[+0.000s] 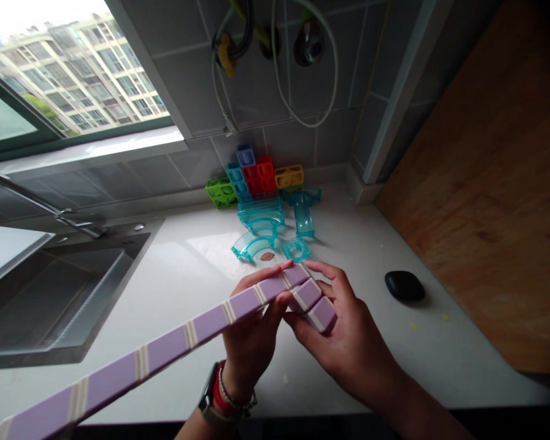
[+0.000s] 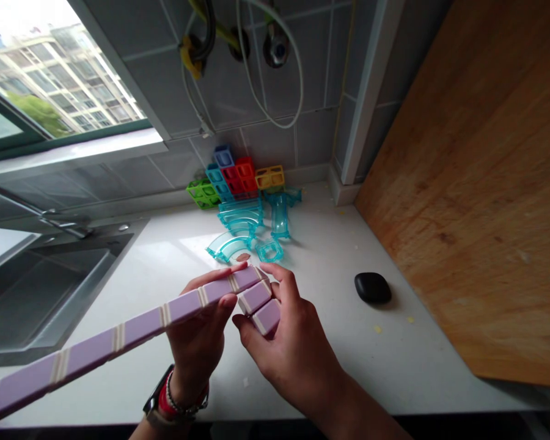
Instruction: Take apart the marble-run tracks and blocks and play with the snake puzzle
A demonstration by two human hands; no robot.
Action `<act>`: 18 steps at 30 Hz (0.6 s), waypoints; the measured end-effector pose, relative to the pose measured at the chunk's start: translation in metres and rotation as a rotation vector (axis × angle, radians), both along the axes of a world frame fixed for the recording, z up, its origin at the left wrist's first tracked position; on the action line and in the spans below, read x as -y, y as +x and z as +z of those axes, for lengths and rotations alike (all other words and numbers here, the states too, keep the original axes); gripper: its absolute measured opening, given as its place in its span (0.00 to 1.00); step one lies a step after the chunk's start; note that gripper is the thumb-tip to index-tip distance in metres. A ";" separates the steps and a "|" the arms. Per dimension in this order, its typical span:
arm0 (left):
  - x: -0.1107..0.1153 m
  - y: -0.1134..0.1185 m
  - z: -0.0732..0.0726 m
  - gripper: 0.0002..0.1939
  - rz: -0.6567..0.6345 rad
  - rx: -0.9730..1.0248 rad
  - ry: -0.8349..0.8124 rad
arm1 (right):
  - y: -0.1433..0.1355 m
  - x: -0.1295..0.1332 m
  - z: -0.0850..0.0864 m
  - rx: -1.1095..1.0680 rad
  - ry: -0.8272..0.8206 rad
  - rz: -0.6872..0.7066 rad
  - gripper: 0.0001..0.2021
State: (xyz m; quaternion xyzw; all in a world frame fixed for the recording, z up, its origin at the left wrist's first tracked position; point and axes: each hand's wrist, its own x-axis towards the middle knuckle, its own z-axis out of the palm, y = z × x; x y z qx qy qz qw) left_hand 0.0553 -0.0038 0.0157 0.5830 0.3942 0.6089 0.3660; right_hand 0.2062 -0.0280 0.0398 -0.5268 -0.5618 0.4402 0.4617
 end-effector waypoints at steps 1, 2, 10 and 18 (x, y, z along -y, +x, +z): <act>0.000 0.000 -0.001 0.16 -0.003 0.011 -0.005 | -0.001 0.000 0.000 -0.029 -0.005 -0.008 0.32; -0.001 0.000 -0.001 0.16 -0.012 0.029 -0.015 | -0.002 0.000 -0.001 -0.046 -0.001 -0.021 0.30; 0.002 0.006 -0.004 0.15 -0.027 0.144 -0.091 | -0.008 0.000 -0.020 0.186 0.217 -0.146 0.26; 0.006 0.006 -0.003 0.15 0.065 0.145 -0.035 | -0.011 0.003 -0.021 -0.036 0.155 -0.025 0.33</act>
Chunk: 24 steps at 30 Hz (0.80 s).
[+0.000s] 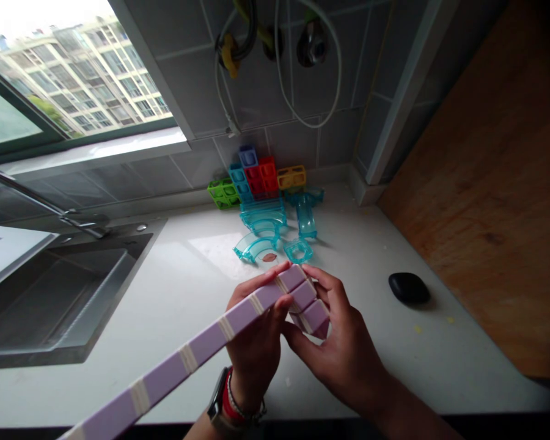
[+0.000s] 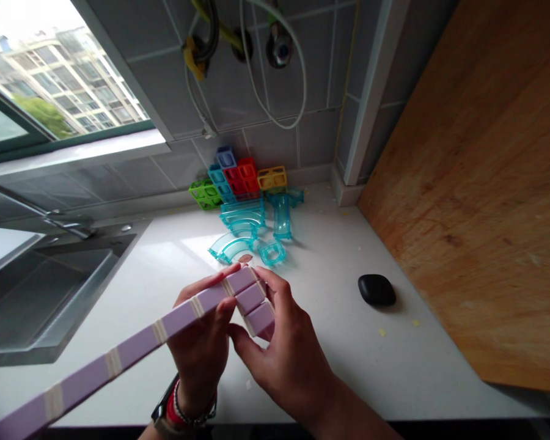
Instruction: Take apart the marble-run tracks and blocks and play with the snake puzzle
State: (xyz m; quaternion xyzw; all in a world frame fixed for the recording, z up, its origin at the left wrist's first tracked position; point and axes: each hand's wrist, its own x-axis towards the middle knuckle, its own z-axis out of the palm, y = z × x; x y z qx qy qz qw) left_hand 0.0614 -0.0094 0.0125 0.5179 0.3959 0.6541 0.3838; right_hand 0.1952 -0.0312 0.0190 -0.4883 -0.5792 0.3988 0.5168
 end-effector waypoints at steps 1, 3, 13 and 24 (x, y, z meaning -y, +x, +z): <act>-0.002 -0.002 0.001 0.14 -0.025 0.032 -0.012 | 0.003 -0.001 0.004 -0.130 -0.077 0.099 0.33; -0.007 -0.006 0.002 0.13 -0.125 0.092 -0.050 | 0.011 -0.003 0.010 -0.397 -0.228 0.257 0.30; -0.005 -0.006 0.002 0.13 -0.348 0.153 -0.080 | 0.018 -0.009 0.011 -0.745 -0.444 0.457 0.16; -0.019 -0.009 0.003 0.14 -0.070 0.348 -0.205 | 0.019 -0.017 0.004 -0.524 -0.389 0.325 0.22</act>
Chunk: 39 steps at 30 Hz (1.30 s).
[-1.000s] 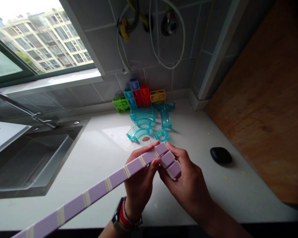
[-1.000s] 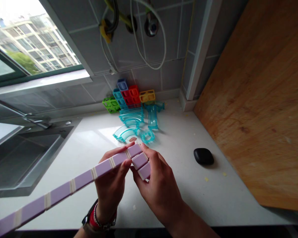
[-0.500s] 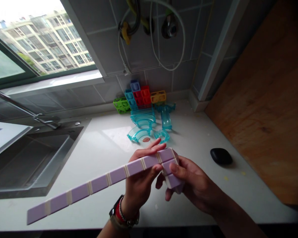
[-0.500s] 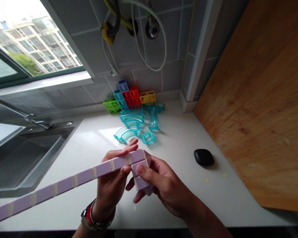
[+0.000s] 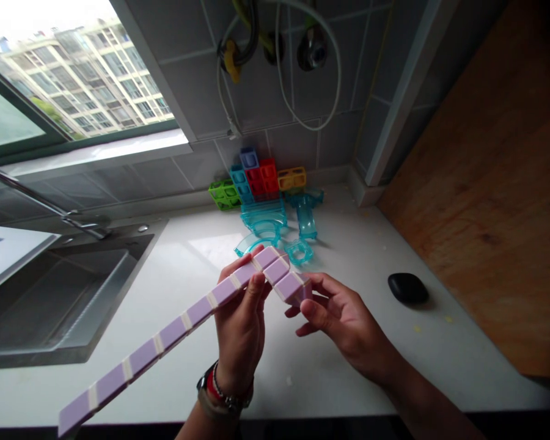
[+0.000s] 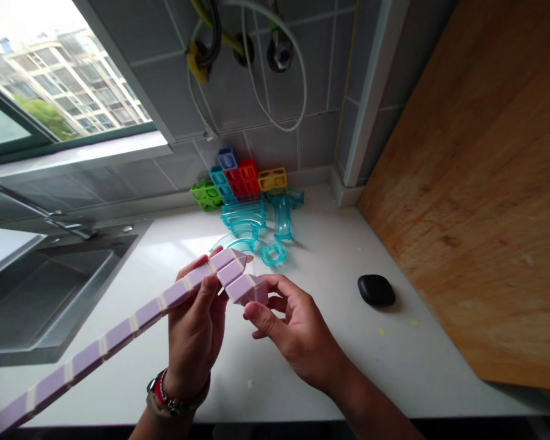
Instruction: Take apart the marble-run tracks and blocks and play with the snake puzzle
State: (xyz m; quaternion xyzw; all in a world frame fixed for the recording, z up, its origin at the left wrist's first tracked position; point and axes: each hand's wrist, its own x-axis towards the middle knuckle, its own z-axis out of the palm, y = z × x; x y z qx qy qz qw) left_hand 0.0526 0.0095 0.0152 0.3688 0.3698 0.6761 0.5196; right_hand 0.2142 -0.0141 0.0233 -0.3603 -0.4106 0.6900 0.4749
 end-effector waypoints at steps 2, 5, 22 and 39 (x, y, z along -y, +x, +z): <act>0.003 -0.001 -0.001 0.15 -0.030 -0.050 0.014 | -0.003 0.000 -0.001 0.001 -0.014 0.028 0.24; 0.009 -0.001 -0.005 0.16 0.011 -0.180 0.083 | -0.008 0.002 -0.002 -0.020 -0.036 0.034 0.24; 0.019 0.008 -0.003 0.18 0.324 -0.578 0.258 | -0.037 0.023 -0.030 0.699 0.488 -0.353 0.31; 0.016 0.003 -0.003 0.17 -0.035 -0.366 0.245 | -0.004 0.003 -0.007 -0.144 -0.009 0.009 0.18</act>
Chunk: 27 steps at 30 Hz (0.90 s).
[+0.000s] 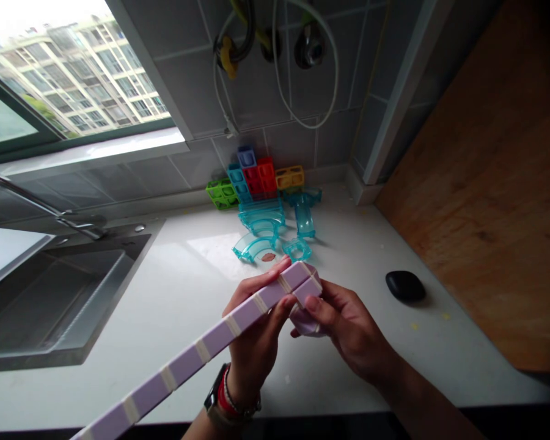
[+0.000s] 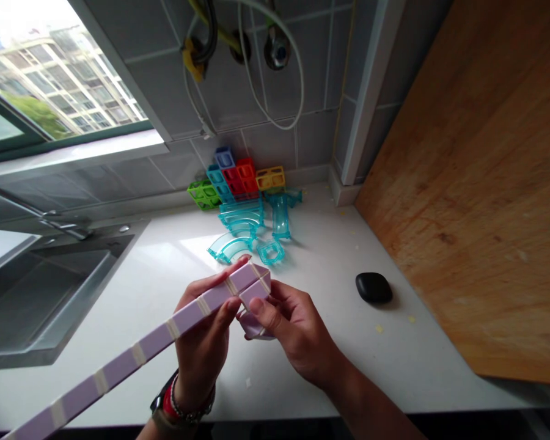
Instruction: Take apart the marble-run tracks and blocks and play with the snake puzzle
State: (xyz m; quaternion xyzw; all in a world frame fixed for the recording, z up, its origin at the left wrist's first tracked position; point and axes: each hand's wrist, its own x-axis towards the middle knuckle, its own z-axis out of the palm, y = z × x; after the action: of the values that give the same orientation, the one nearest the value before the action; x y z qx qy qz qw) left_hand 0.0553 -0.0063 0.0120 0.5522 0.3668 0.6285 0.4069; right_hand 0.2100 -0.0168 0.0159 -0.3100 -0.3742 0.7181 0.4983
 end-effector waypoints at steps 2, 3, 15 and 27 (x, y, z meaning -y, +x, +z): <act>0.001 0.001 -0.001 0.19 0.062 -0.083 0.047 | 0.000 0.001 0.004 0.117 0.028 -0.034 0.17; 0.002 0.001 -0.001 0.20 0.092 -0.118 0.070 | 0.000 0.002 0.006 0.198 0.065 -0.058 0.15; -0.001 0.003 -0.003 0.16 0.150 -0.016 -0.020 | 0.003 0.004 0.005 0.855 0.412 -0.345 0.28; -0.001 -0.003 -0.002 0.15 -0.289 0.244 -0.301 | 0.030 -0.004 0.005 -0.096 -0.044 0.317 0.24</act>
State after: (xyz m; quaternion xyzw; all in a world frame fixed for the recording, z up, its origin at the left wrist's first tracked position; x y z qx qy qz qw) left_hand 0.0518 -0.0053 0.0097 0.4521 0.3214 0.5640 0.6118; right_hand 0.2405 -0.0124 0.0211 -0.2232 -0.3783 0.8096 0.3894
